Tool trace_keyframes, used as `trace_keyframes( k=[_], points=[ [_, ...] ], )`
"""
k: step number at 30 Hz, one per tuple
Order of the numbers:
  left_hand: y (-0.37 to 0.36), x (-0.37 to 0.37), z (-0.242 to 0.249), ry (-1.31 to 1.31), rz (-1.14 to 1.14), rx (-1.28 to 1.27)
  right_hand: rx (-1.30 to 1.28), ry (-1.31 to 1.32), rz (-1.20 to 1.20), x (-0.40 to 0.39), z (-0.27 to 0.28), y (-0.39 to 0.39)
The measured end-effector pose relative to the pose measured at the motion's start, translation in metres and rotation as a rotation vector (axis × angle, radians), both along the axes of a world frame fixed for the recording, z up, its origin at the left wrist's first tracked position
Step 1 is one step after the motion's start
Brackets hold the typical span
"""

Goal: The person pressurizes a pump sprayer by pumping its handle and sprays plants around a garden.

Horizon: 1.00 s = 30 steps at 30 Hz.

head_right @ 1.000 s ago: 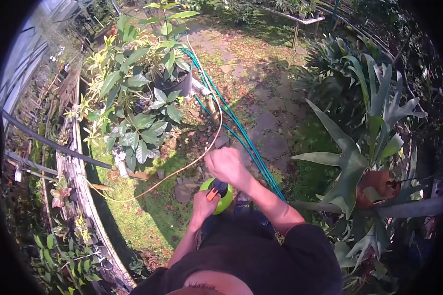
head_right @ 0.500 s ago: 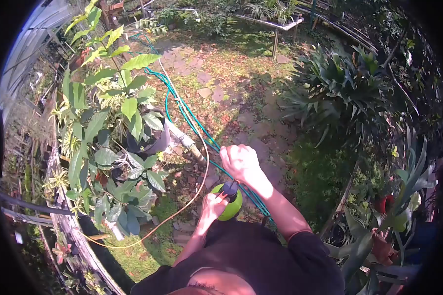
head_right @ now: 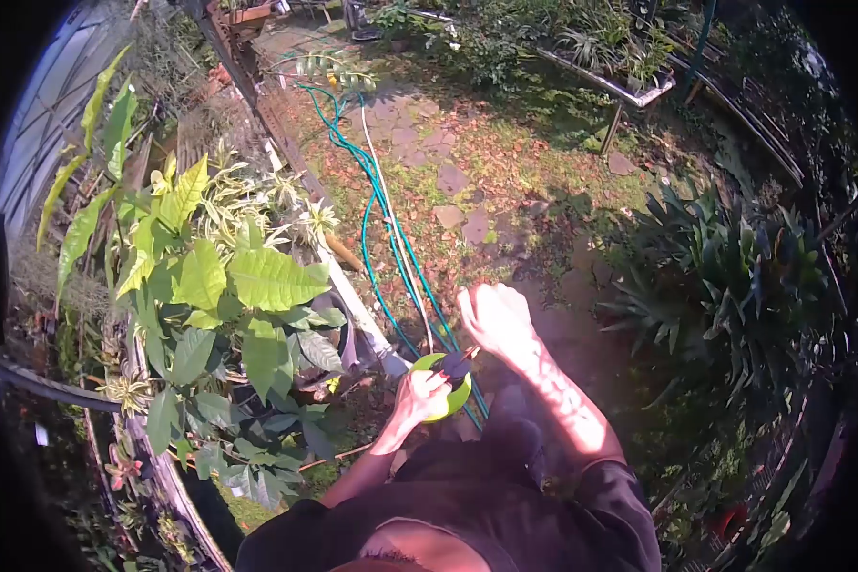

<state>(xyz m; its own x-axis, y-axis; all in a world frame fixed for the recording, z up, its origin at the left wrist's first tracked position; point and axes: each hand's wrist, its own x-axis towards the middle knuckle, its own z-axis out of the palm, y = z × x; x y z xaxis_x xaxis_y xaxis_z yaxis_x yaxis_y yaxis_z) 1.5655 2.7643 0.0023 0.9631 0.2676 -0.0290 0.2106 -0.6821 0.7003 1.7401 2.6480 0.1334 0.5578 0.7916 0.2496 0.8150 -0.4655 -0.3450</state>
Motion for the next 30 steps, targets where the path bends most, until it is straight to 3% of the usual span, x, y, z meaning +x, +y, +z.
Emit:
trace_keyframes(
  k=[1, 2, 3, 5, 6, 7, 10, 12, 15, 16, 18, 20, 22, 23, 24, 26, 27, 28, 30],
  points=[
    [0.003, 0.019, 0.004, 0.055, 0.05, -0.099, 0.015, -0.009, 0.037, 0.017, -0.041, 0.018],
    [0.01, 0.04, -0.019, -0.068, 0.126, -0.153, 0.025, -0.019, 0.078, 0.034, -0.068, 0.031],
    [0.017, 0.065, -0.021, -0.009, 0.119, -0.122, 0.001, 0.191, -0.041, 0.062, -0.076, 0.043],
    [0.039, 0.112, -0.038, 0.09, 0.095, 0.049, -0.001, 0.187, 0.015, 0.125, -0.06, 0.048],
    [0.044, 0.134, -0.023, 0.145, 0.134, -0.03, 0.016, 0.17, 0.041, 0.161, -0.037, 0.057],
    [0.055, 0.164, -0.025, 0.062, 0.181, -0.045, -0.03, 0.351, 0.035, 0.19, 0.0, 0.066],
    [0.058, 0.227, -0.02, -0.041, 0.321, -0.057, 0.022, 0.22, 0.194, 0.228, -0.073, 0.122],
    [0.077, 0.276, -0.029, -0.067, 0.377, -0.07, 0.061, 0.094, 0.285, 0.278, -0.043, 0.137],
    [0.099, 0.342, 0.015, 0.017, 0.371, -0.145, 0.015, 0.188, 0.226, 0.354, 0.043, 0.155],
    [0.112, 0.368, 0.018, -0.008, 0.411, -0.165, 0.11, 0.137, 0.237, 0.376, 0.033, 0.17],
    [0.135, 0.418, 0.015, -0.053, 0.481, -0.214, 0.028, 0.078, 0.278, 0.419, -0.056, 0.216],
    [0.157, 0.462, 0.006, -0.042, 0.448, -0.256, 0.02, 0.249, 0.178, 0.479, -0.02, 0.249],
    [0.191, 0.496, -0.004, -0.012, 0.401, -0.278, -0.048, 0.231, 0.186, 0.534, 0.01, 0.276],
    [0.208, 0.519, -0.032, -0.012, 0.419, -0.382, -0.047, 0.214, 0.177, 0.543, -0.006, 0.294],
    [0.227, 0.539, -0.016, 0.038, 0.388, -0.355, -0.083, 0.243, 0.178, 0.549, -0.037, 0.314],
    [0.262, 0.584, -0.056, 0.155, 0.399, -0.356, -0.13, 0.332, 0.304, 0.597, -0.098, 0.35],
    [0.275, 0.607, -0.073, 0.163, 0.438, -0.21, -0.131, 0.259, 0.196, 0.624, -0.083, 0.366],
    [0.291, 0.629, -0.054, 0.237, 0.478, -0.273, -0.156, 0.285, 0.186, 0.653, -0.06, 0.384],
    [0.327, 0.664, -0.059, 0.228, 0.496, -0.304, -0.221, 0.437, 0.149, 0.697, -0.019, 0.421]
  ],
)
